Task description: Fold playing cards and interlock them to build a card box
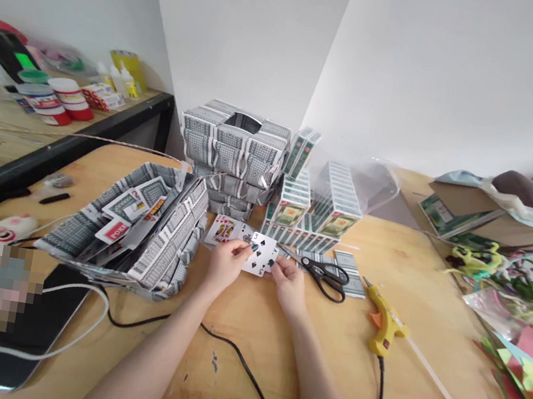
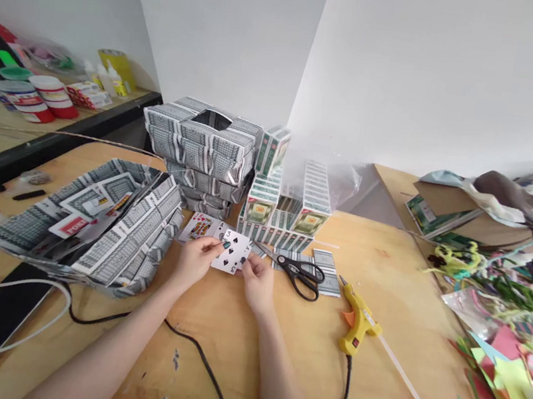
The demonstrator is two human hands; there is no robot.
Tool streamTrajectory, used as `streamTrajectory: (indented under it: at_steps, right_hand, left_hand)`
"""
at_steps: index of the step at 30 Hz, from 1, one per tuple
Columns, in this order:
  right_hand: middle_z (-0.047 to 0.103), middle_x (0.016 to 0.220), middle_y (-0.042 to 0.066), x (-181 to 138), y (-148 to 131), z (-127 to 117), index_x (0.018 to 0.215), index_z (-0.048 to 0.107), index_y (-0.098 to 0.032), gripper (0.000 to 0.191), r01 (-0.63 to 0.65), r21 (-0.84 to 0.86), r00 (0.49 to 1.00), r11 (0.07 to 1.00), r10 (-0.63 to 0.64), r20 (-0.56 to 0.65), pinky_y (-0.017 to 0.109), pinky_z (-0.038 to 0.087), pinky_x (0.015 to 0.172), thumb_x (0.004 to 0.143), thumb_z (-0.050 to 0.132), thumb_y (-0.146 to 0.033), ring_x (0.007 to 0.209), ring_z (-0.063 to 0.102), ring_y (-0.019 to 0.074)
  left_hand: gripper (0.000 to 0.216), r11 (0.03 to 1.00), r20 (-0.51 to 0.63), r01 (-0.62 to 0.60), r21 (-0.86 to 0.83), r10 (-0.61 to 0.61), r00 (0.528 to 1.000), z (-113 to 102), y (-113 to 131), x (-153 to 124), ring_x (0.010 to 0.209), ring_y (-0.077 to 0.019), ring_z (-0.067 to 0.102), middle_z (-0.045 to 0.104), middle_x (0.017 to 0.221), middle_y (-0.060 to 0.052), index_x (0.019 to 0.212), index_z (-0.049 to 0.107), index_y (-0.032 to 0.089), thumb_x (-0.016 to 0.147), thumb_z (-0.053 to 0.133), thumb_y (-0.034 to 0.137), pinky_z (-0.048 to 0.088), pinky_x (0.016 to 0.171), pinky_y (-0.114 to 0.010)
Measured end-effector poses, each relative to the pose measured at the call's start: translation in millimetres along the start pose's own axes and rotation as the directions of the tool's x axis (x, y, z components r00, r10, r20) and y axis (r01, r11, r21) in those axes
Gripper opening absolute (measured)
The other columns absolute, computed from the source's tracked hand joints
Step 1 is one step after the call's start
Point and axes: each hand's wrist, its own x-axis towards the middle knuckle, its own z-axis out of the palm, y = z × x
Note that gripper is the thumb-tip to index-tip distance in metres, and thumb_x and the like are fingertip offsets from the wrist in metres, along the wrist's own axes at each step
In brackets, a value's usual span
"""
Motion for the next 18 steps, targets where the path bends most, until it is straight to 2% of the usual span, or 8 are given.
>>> streamTrajectory:
  at_steps: [6,10,14,18]
  right_hand:
    - [0.069,0.087,0.005,-1,4,1,0.095,0.066,-0.020,0.028,0.061,-0.054,0.997,0.997,-0.063,-0.047,0.034,0.051,0.066,0.074,0.056,-0.037,0.077,0.064,0.0224]
    - [0.068,0.082,0.005,-2,9,1,0.096,0.064,-0.018,0.030,0.098,-0.198,0.982,0.975,-0.127,-0.137,0.030,0.048,0.060,0.076,0.051,-0.036,0.066,0.061,0.0195]
    - [0.064,0.066,0.003,-6,12,3,0.089,0.064,-0.015,0.031,0.043,-0.433,0.948,0.900,-0.174,-0.267,0.025,0.042,0.052,0.078,0.046,-0.037,0.054,0.054,0.0157]
    - [0.056,0.052,0.000,-13,9,14,0.073,0.062,-0.015,0.029,-0.081,-0.624,0.872,0.777,-0.247,-0.421,0.023,0.035,0.047,0.079,0.042,-0.035,0.046,0.047,0.0131]
  left_hand:
    - [0.017,0.999,-0.012,-0.039,-0.021,0.038,0.999,3,-2,-1,0.057,-0.0111,0.054,0.062,0.061,0.000,0.068,0.063,0.015,0.071,0.055,0.030,0.039,0.052,-0.019]
    - [0.018,0.993,0.011,-0.113,-0.018,0.113,0.994,6,-3,-5,0.055,-0.0099,0.052,0.060,0.059,0.001,0.068,0.060,0.015,0.074,0.053,0.031,0.039,0.051,-0.018]
    - [0.018,0.976,0.024,-0.211,0.043,0.210,0.977,10,2,-11,0.054,-0.0091,0.052,0.059,0.059,0.001,0.066,0.058,0.016,0.077,0.051,0.029,0.039,0.052,-0.018]
    - [0.017,0.928,0.055,-0.338,0.157,0.334,0.941,17,10,-19,0.058,-0.0101,0.053,0.060,0.063,0.000,0.066,0.055,0.017,0.079,0.048,0.026,0.039,0.056,-0.019]
